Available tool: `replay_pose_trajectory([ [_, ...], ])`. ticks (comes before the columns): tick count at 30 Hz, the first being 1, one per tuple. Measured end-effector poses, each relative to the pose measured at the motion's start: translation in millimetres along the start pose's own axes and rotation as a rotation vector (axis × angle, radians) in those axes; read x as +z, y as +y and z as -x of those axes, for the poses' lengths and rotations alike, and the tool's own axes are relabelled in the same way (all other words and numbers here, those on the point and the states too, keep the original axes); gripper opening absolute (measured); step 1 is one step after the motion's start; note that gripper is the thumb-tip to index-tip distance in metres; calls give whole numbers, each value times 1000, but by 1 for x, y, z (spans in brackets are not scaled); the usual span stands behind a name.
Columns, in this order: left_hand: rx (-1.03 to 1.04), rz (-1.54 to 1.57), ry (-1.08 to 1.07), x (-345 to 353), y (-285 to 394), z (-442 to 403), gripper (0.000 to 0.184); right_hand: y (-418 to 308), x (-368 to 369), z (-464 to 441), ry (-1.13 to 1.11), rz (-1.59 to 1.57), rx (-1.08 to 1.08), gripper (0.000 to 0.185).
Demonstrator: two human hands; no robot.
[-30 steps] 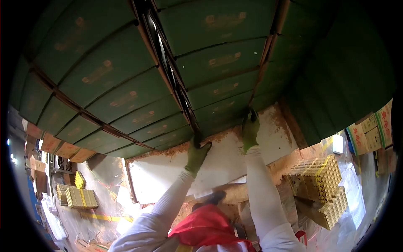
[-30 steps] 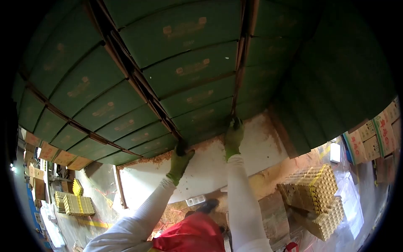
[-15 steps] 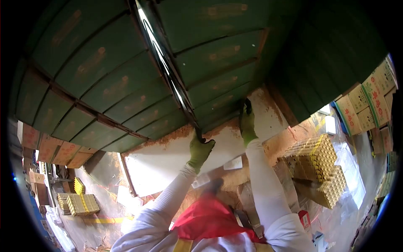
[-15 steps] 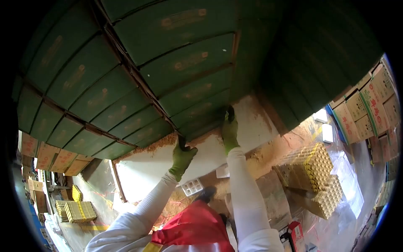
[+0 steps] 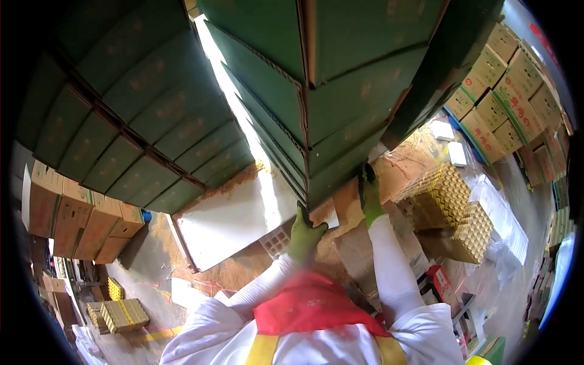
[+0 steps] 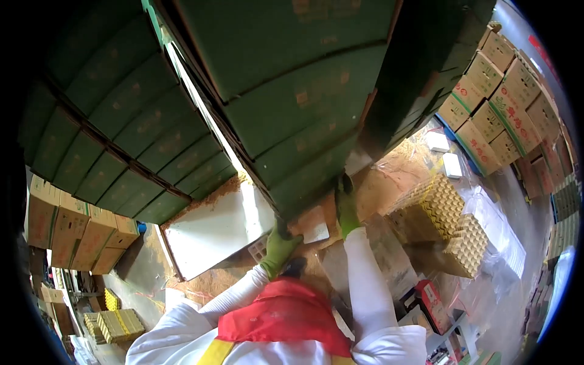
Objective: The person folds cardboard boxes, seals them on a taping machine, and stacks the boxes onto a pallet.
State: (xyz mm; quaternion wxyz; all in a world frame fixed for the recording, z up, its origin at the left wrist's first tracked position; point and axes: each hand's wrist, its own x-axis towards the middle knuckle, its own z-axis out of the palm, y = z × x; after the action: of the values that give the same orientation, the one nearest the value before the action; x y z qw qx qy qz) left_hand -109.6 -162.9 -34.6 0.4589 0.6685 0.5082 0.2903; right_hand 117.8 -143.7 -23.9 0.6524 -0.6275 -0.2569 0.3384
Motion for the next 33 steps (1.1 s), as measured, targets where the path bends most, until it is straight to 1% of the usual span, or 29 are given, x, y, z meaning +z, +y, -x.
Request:
replay_pose_trajectory([
  [2, -87, 56, -63, -5, 14, 10, 84, -4, -4, 6, -15, 57, -15, 42],
  [3, -15, -4, -71, 3, -21, 3, 62, -6, -5, 9, -25, 90, -32, 43],
  [4, -3, 3, -96, 5, -34, -2, 69, -7, -9, 11, -38, 121, -49, 43],
  [5, -13, 30, -160, -5, -32, -3, 77, -10, -11, 15, -55, 146, -57, 43],
  [7, -65, 26, -371, -22, -38, -18, 93, -22, -19, 13, -68, 189, -62, 43],
  [8, -101, -271, -469, -29, -36, -31, 80, -42, -26, 11, -52, 223, -84, 43],
  [9, 92, -187, -618, -46, -34, -46, 62, -74, -36, 3, -9, 272, -159, 44],
  [10, 280, -108, -772, -64, -33, -58, 45, -118, -48, -4, 57, 329, -270, 44],
  [12, 320, -22, -994, -115, 16, -85, 61, -219, -67, -20, 280, 480, -637, 48],
  [13, 411, -3, -1033, -150, 83, -79, 54, -307, -52, 5, 259, 391, -711, 50],
  [14, 493, 19, -1071, -188, 152, -72, 48, -379, -42, -1, 265, 434, -1045, 67],
  [15, 566, 40, -1009, -209, 182, -73, 48, -439, -13, 23, 156, 277, -1243, 59],
  [16, 622, 124, -973, -227, 217, -69, 49, -514, 33, 67, 14, 136, -1429, 52],
  [17, 680, 204, -936, -244, 252, -64, 49, -572, 62, 89, 16, 252, -1569, 51],
  [18, 722, 350, -926, -253, 299, -50, 49, -610, 88, 98, 57, 409, -1642, 50],
  [19, 777, 573, -996, -250, 339, -40, 53, -646, 113, 100, 87, 564, -1631, 49],
  [20, 818, 626, -1087, -250, 387, -24, 71, -676, 137, 92, 87, 709, -1551, 48],
  [22, 941, 792, -1113, -223, 434, -12, 76, -712, 167, 73, 8, 887, -1289, 48],
  [23, 921, 863, -1036, -208, 449, -12, 78, -722, 172, 68, -39, 925, -1199, 48],
  [24, 896, 934, -970, -195, 459, -18, 80, -725, 163, 67, -71, 966, -1190, 49],
  [25, 896, 1006, -930, -187, 468, -28, 80, -736, 146, 58, -29, 1283, -1545, 45],
  [26, 891, 1073, -890, -181, 473, -38, 81, -750, 147, 68, 9, 902, -990, 43],
  [27, 928, 1037, -845, -177, 470, -42, 79, -742, 137, 87, 55, 839, -988, 42],
  [28, 964, 1001, -799, -173, 468, -46, 77, -732, 117, 103, 102, 873, -1107, 40],
  [30, 809, 1152, -686, -157, 473, -35, 67, -701, 72, 131, 193, 970, -1298, 37],
  [32, 952, 926, -570, -171, 472, -45, 49, -661, 18, 165, 299, 1067, -1394, 35],
  [33, 1035, 986, -573, -162, 464, -57, 45, -639, -12, 184, 357, 1133, -1412, 33],
])
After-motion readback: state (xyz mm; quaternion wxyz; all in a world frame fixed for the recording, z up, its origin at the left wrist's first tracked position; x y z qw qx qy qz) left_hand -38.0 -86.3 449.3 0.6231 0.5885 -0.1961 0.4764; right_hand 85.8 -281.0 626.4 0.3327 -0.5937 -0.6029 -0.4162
